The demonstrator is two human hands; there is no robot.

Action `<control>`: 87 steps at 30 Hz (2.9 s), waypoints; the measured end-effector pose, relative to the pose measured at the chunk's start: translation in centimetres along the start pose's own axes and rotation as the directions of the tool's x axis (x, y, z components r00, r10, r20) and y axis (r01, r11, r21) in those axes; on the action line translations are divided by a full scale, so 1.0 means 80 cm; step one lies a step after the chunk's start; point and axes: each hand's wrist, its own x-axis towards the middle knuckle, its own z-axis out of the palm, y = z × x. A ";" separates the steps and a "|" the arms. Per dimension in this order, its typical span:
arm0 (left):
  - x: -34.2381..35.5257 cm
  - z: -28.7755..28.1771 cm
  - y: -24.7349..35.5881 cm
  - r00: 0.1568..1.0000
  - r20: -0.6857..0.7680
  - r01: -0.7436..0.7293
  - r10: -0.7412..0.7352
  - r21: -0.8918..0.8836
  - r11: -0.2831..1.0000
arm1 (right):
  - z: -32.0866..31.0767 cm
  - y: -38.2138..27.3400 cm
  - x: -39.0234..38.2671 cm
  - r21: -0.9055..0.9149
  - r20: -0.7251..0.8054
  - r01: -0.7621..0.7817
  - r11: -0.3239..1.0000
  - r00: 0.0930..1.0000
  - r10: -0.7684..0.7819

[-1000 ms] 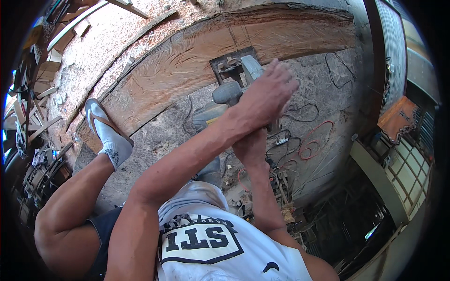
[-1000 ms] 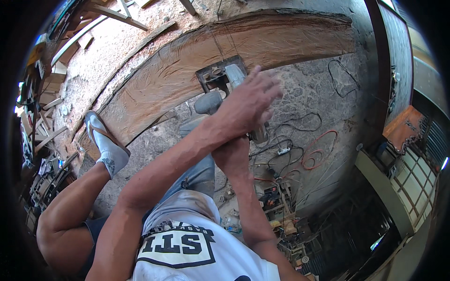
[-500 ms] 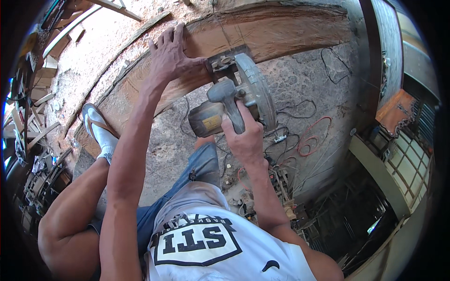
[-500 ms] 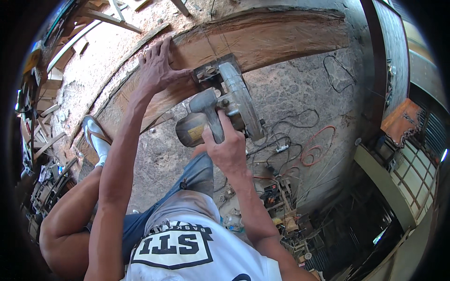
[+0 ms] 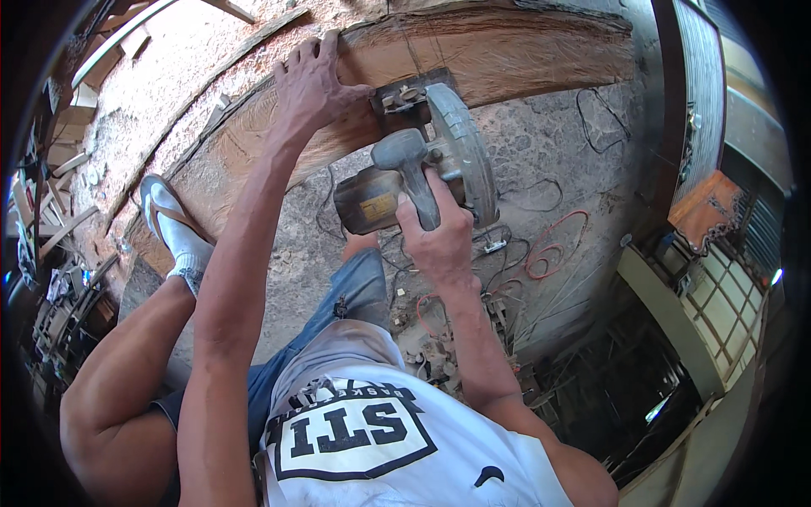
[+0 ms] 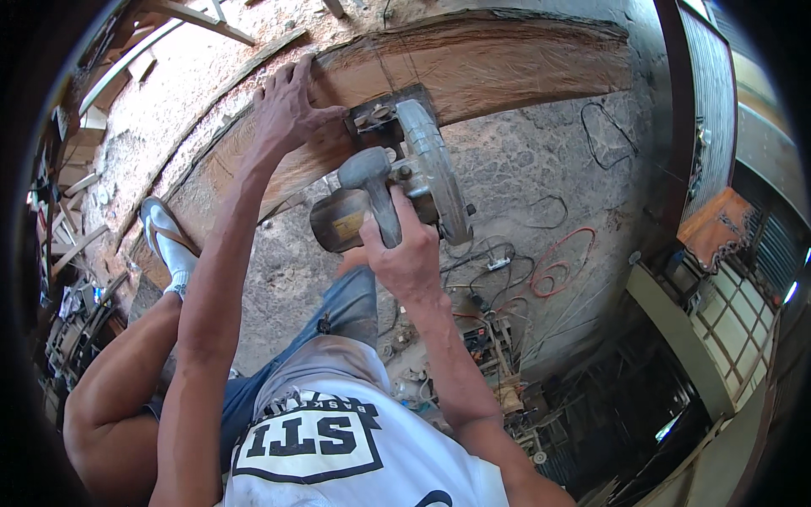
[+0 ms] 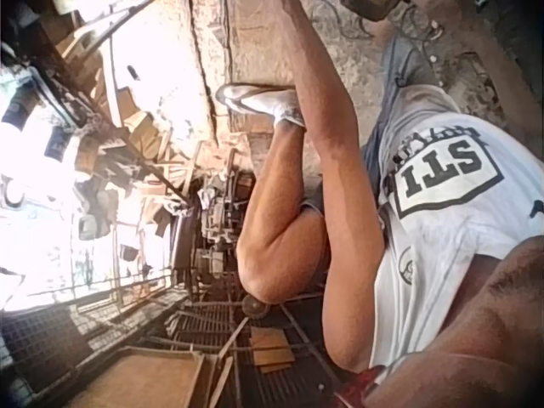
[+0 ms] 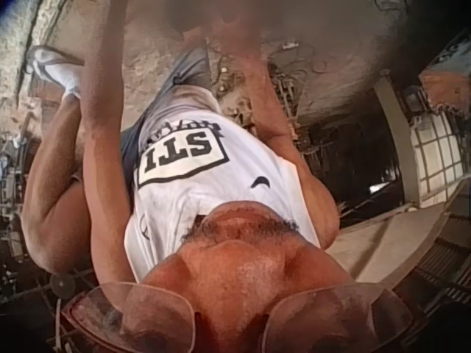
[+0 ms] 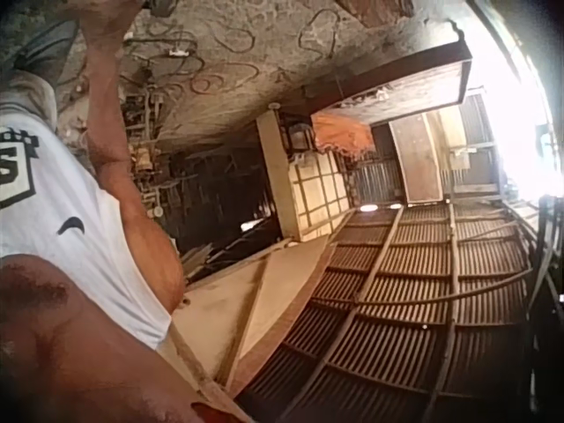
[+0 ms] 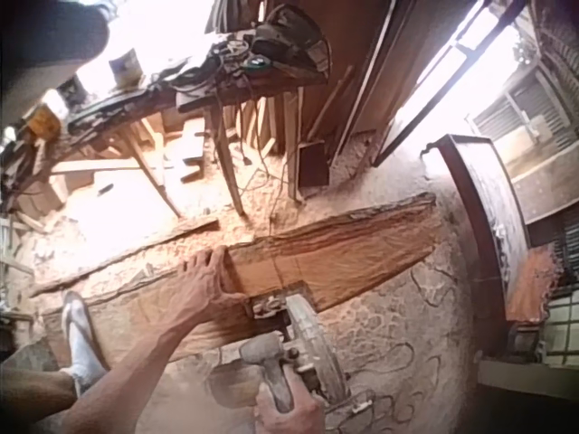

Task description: Cutting a large rough-hewn wood beam using a handheld circular saw.

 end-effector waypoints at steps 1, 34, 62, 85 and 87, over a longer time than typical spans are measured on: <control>-0.001 0.001 0.001 1.000 0.003 0.007 -0.007 -0.004 1.000 | 0.000 0.000 0.002 -0.005 0.007 -0.002 1.000 1.000 0.002; 0.002 0.004 -0.002 0.998 -0.027 0.058 -0.059 -0.038 0.998 | 0.007 -0.004 0.027 -0.056 0.017 0.091 0.994 0.996 -0.090; 0.014 0.003 -0.005 0.995 -0.046 0.085 -0.085 -0.002 0.996 | 0.011 -0.011 0.060 -0.008 0.055 0.138 0.990 0.989 -0.137; 0.012 0.008 -0.004 0.983 -0.135 0.116 -0.124 -0.065 0.991 | 0.018 -0.017 0.078 -0.026 0.037 0.237 0.971 0.971 -0.236; 0.011 0.008 -0.007 0.980 -0.179 0.074 -0.082 -0.055 0.996 | 0.019 -0.023 0.081 -0.017 0.036 0.239 0.971 0.971 -0.238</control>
